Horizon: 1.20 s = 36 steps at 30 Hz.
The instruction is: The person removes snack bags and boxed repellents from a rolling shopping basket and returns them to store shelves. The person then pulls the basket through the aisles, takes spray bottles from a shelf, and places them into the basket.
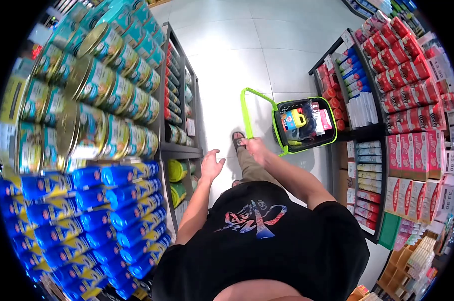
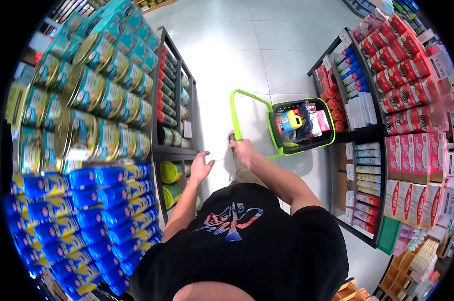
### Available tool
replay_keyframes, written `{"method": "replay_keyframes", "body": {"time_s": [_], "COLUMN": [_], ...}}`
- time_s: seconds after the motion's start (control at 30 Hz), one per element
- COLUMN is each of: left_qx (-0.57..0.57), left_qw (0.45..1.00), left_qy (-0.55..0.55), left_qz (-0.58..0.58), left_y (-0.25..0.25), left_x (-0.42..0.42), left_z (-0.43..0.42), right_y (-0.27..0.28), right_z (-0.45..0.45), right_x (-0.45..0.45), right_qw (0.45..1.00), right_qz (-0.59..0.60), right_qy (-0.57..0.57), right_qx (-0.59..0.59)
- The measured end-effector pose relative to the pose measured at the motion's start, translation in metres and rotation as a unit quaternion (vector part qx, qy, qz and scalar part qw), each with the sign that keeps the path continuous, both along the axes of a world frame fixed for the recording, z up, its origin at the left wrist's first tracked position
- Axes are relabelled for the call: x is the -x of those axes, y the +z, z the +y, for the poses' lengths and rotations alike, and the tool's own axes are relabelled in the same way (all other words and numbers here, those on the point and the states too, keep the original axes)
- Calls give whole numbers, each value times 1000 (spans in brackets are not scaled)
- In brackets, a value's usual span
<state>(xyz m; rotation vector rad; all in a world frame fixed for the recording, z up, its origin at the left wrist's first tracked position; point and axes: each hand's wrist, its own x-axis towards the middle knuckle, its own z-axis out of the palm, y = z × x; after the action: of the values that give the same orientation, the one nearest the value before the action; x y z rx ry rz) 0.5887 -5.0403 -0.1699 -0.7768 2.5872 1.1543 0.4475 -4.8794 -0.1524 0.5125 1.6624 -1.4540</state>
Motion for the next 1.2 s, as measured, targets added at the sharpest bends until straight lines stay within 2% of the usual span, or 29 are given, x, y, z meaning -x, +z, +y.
{"method": "replay_keyframes", "body": {"time_s": [0.07,0.13,0.17,0.23,0.27,0.37,0.4,0.47,0.5,0.57,0.6,0.63,0.67,0.73,0.77,0.87,0.93,0.97,1.07,1.2], "left_qx": [-48,-47,-180,-398,-435,-482,-483,-434,-452,-422,-456,-462,-485,-494,-490,-480,-426,-404,-360,-372], "left_qw": [999,998,983,906,884,871,871,900,890,906,890,887,874,865,865,860,880,889,918,919], "left_qy": [-25,-31,25,145,171,95,91,14,11,5,15,-4,-5,-50,-70,-142,-198,-198,-153,-111], "left_qz": [-4,-6,0,-3,-14,-8,-7,32,51,25,6,-32,-39,-72,-85,-105,-70,-78,-72,-65], "left_y": [-16,-34,-45,-54,-53,-22,-21,-17,-14,-23,-24,-13,-22,-40,-44,-49,-78,-85,-124,-112], "left_x": [41,93,121,181,211,306,330,380,400,439,454,472,488,526,547,618,664,693,762,838], "left_z": [-19,-36,-45,-63,-71,-90,-95,-104,-109,-114,-116,-122,-124,-138,-147,-181,-209,-227,-277,-334], "right_y": [-19,-40,-52,-47,-43,-39,-38,-40,-37,-40,-46,-39,-28,-76,-79,-83,-86,-85,-89,-108], "right_z": [-25,-48,-64,-85,-97,-118,-124,-136,-142,-154,-157,-167,-176,-170,-173,-194,-206,-216,-223,-208], "right_x": [22,51,69,122,152,223,239,274,290,326,345,364,383,420,435,494,515,531,574,616], "right_qw": [1000,998,997,995,991,980,973,970,967,959,955,944,930,923,925,931,931,930,924,909], "right_qz": [-7,-28,-55,-79,-104,-123,-135,-141,-128,-107,-101,-109,-117,-140,-133,-125,-118,-131,-113,-113], "right_qy": [16,-19,-44,-45,-48,-111,-144,-156,-180,-214,-225,-272,-318,-281,-275,-286,-301,-325,-357,-395], "right_qx": [-18,57,39,51,63,108,116,122,129,151,164,153,142,221,224,189,170,114,76,73]}}
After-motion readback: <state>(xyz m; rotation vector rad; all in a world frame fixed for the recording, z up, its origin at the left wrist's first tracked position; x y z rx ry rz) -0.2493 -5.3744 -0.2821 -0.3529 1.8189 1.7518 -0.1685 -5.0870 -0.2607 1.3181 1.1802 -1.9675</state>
